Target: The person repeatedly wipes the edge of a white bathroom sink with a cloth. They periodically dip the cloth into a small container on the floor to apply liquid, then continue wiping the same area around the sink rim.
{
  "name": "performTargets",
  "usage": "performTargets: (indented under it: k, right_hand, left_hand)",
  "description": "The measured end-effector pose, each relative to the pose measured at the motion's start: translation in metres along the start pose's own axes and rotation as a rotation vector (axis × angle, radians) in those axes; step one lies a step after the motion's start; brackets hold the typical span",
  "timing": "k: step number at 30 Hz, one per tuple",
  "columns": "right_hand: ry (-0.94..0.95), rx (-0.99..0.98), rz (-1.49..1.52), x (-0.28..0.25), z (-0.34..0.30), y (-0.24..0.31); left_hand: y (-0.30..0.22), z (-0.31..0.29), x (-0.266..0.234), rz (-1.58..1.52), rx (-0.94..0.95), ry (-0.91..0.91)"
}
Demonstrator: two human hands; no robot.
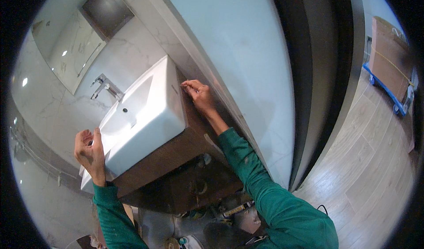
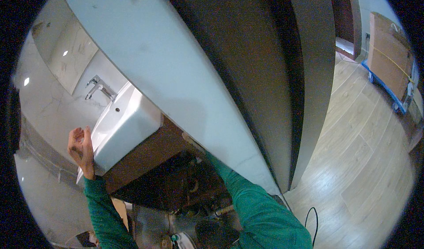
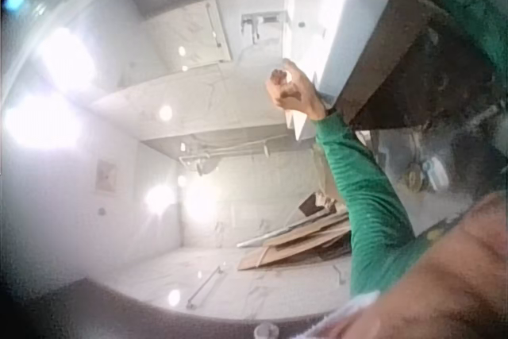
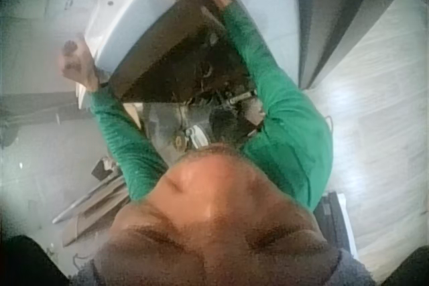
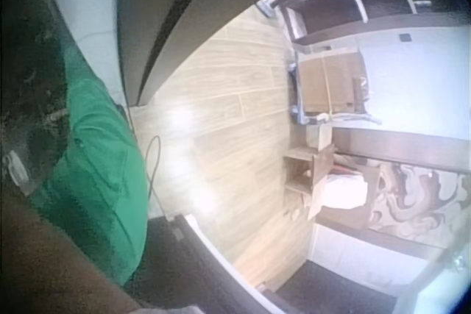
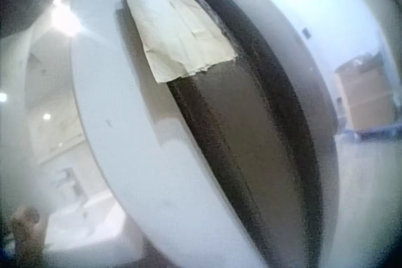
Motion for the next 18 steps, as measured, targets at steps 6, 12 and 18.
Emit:
performTargets:
  k: [6, 12, 18]
  right_hand:
    - [0.012, -0.016, -0.044, -0.01, -0.025, 0.038]
    - [0.068, -0.039, 0.047, -0.023, -0.046, 0.075]
    - [0.017, 0.015, -0.038, -0.01, -0.026, 0.07]
  left_hand:
    - [0.001, 0.0, 0.0, -0.002, -0.003, -0.002]
    - [0.003, 0.0, 0.002, -0.005, -0.003, 0.004]
    - [0.006, -0.001, 0.001, 0.003, -0.024, 0.009]
Point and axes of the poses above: each hand's wrist, its own z-axis towards the middle knuckle, its own x-axis out of the palm, y = z × x, the point moved 1 cm from there along z, towards the middle knuckle, and after that the axes turned 3 degrees about -z, right-handed, at the moved point
